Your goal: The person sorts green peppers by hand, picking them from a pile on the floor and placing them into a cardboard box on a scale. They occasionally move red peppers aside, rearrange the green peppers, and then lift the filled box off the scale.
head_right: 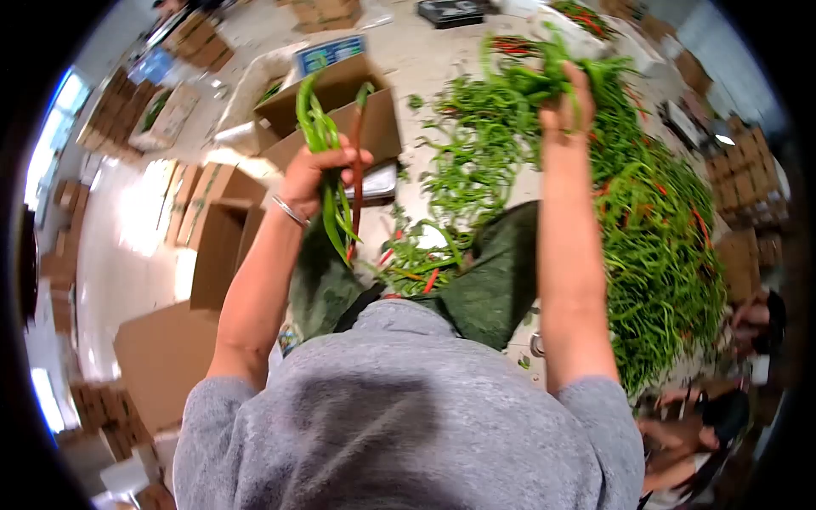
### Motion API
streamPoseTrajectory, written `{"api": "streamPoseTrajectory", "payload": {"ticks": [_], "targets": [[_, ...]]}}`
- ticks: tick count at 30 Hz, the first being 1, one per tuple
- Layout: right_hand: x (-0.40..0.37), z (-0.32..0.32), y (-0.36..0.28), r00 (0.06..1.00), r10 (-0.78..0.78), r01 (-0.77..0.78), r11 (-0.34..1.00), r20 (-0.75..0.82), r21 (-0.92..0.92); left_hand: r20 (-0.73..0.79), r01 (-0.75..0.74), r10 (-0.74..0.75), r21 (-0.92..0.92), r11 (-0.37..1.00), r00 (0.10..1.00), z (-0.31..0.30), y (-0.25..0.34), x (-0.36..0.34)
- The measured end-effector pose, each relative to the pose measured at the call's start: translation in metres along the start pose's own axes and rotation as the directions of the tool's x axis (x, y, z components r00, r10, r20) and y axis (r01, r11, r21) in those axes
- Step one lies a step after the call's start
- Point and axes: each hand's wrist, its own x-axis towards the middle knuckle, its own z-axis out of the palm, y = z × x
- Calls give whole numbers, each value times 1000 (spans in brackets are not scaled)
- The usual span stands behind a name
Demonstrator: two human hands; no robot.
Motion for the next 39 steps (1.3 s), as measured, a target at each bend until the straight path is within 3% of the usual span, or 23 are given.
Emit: {"api": "streamPoseTrajectory", "payload": {"ticks": [3,5,7,9,11,13,14,15,17,19,21,23,25,28,32,34,36,38,39], "targets": [[18,-24,-5,998,25,-21,998,61,-64,-173,-206,224,116,972,959,-58,57,-49],[9,-11,-4,996,55,-48,993,71,-109,-318,-237,327,289,927,890,-91,96,-89],[29,-39,3,969,170,-170,985,181,-15,-439,-96,354,509,856,826,-144,121,-118],[20,-32,11,969,193,-187,981,151,-52,-519,-11,333,528,849,787,-194,130,-141],[13,-21,19,946,252,-250,968,203,-34,-632,186,241,533,825,737,-231,130,-157],[8,-15,24,941,275,-269,961,198,-58,-660,364,55,480,798,749,-260,120,-164],[8,-14,27,948,270,-258,962,171,-89,-734,393,83,451,801,674,-267,111,-162],[8,-12,30,954,261,-245,962,146,-119,-742,389,93,448,805,664,-267,106,-159],[5,-7,31,953,271,-261,961,136,-85,-674,266,69,381,885,735,-267,101,-145],[3,-4,37,952,284,-281,959,112,-44,-429,74,53,275,959,902,-249,103,-127],[7,-8,40,949,299,-297,954,102,-36,-262,-40,74,136,990,962,-245,99,-105],[6,-13,42,946,304,-303,953,112,-23,-159,-61,63,18,998,985,-233,99,-82],[4,-13,45,949,298,-297,955,107,-22,-80,-42,43,19,999,996,-218,99,-60],[2,-12,53,959,280,-279,960,49,-29,-92,63,-46,197,978,995,-194,109,-20],[-1,-5,69,964,265,-262,962,28,-78,-128,192,-145,565,802,981,-167,135,49],[-6,0,79,969,246,-240,964,38,-114,-162,235,-177,792,564,971,-176,147,104],[-10,1,82,975,224,-221,963,4,-156,-138,159,-77,848,506,987,-171,148,147],[-8,-4,85,968,249,-245,960,11,-138,-71,88,161,991,-97,984,-175,147,189],[-7,-8,86,956,287,-280,953,53,-114,-45,64,182,993,-97,982,-160,142,203]]}}
